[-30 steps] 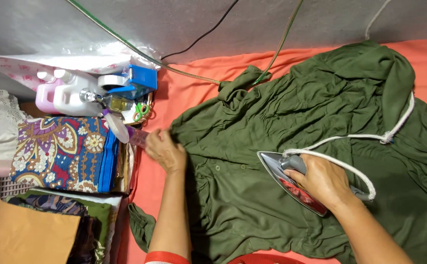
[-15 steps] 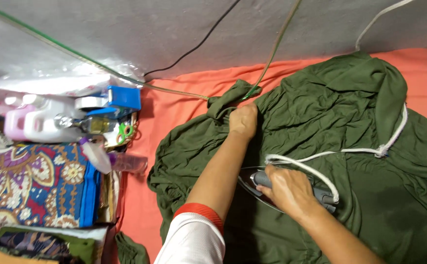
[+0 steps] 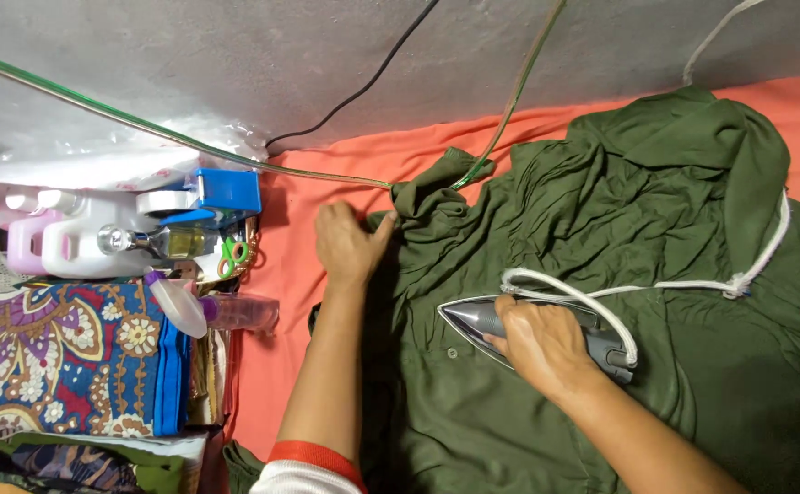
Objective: Ironing a green dress on a padded surface.
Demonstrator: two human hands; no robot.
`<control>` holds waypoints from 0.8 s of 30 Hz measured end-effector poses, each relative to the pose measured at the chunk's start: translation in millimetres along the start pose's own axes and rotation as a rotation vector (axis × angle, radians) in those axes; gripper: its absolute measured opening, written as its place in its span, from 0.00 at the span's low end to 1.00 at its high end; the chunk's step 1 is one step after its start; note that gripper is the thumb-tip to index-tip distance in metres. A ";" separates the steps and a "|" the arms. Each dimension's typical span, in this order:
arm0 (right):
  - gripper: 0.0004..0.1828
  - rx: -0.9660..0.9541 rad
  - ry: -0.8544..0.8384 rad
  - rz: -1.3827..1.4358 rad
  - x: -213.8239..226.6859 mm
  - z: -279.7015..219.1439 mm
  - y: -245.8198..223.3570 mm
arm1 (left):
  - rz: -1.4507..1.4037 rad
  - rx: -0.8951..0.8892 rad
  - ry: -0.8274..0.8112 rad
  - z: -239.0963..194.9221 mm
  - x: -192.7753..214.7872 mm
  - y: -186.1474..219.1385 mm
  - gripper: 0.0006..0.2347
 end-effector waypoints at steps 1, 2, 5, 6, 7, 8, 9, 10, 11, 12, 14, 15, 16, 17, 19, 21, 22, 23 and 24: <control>0.21 0.039 0.036 0.005 0.4 2.7 -2.8 | 0.137 0.158 -0.034 -9.1 8.4 -20.3 0.30; 0.21 0.042 0.035 0.006 0.5 5.4 -4.7 | 0.139 0.160 -0.033 -18.2 -1.6 -33.8 0.30; 0.20 0.070 0.026 0.036 1.4 11.8 -17.8 | 0.021 0.005 -0.095 -38.5 -31.0 -61.5 0.26; 0.21 0.052 -0.059 0.019 -0.6 14.7 -22.1 | -0.077 0.025 -0.044 -36.7 -33.4 -70.2 0.19; 0.21 0.033 -0.144 0.002 -2.4 17.0 -26.3 | -0.173 0.044 0.006 -35.1 -35.7 -78.9 0.11; 0.21 0.036 -0.145 -0.001 -5.5 18.5 -29.3 | -0.175 0.047 0.008 -22.9 -29.7 -87.7 0.11; 0.20 0.065 -0.150 0.001 -8.9 19.8 -33.9 | -0.201 0.119 0.129 -10.9 -17.1 -101.3 0.10; 0.20 0.094 -0.155 0.002 -11.7 21.0 -38.4 | -0.227 0.192 0.250 -0.2 -4.9 -114.6 0.10; 0.20 0.097 -0.156 -0.002 -13.6 24.4 -41.7 | -0.229 0.195 0.252 5.9 0.9 -116.7 0.10; 0.20 0.137 -0.157 -0.003 -16.1 28.3 -47.7 | -0.171 0.197 0.289 12.1 9.9 -119.9 0.10; 0.20 0.180 -0.160 -0.004 -22.7 39.8 -54.4 | -0.111 0.201 0.326 18.5 17.5 -125.9 0.11; 0.20 0.220 -0.139 0.014 -25.4 47.4 -57.6 | -0.074 0.161 0.338 19.0 17.3 -126.5 0.11; 0.20 0.254 -0.118 0.032 -28.2 53.6 -60.6 | -0.039 0.120 0.345 18.9 15.8 -126.6 0.12; 0.20 0.252 -0.121 0.031 -31.7 66.6 -59.6 | -0.040 0.122 0.343 16.2 13.7 -126.9 0.12; 0.20 0.301 -0.022 -0.007 -32.4 94.9 -60.2 | -0.087 0.143 0.276 13.3 7.7 -128.8 0.13; 0.21 0.292 -0.013 -0.052 -30.0 125.2 -58.3 | -0.151 0.200 0.224 3.0 12.9 -126.0 0.16; 0.23 0.278 -0.006 -0.099 -29.5 138.8 -56.3 | -0.217 0.255 0.166 -4.2 12.5 -125.6 0.19; 0.23 0.278 -0.011 -0.097 -28.8 142.8 -55.5 | -0.215 0.259 0.163 -20.8 5.9 -137.6 0.19; 0.22 0.276 0.017 -0.105 -24.6 150.2 -54.8 | -0.237 0.253 0.167 -33.3 0.2 -148.4 0.21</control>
Point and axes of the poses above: each hand's wrist, its own z-axis towards the middle knuckle, its own x-axis out of the back of the hand, y = z × x, the point moved 6 cm from there along z, towards the middle knuckle, and after that the axes turned 4 degrees about y, right-handed, at the moved point
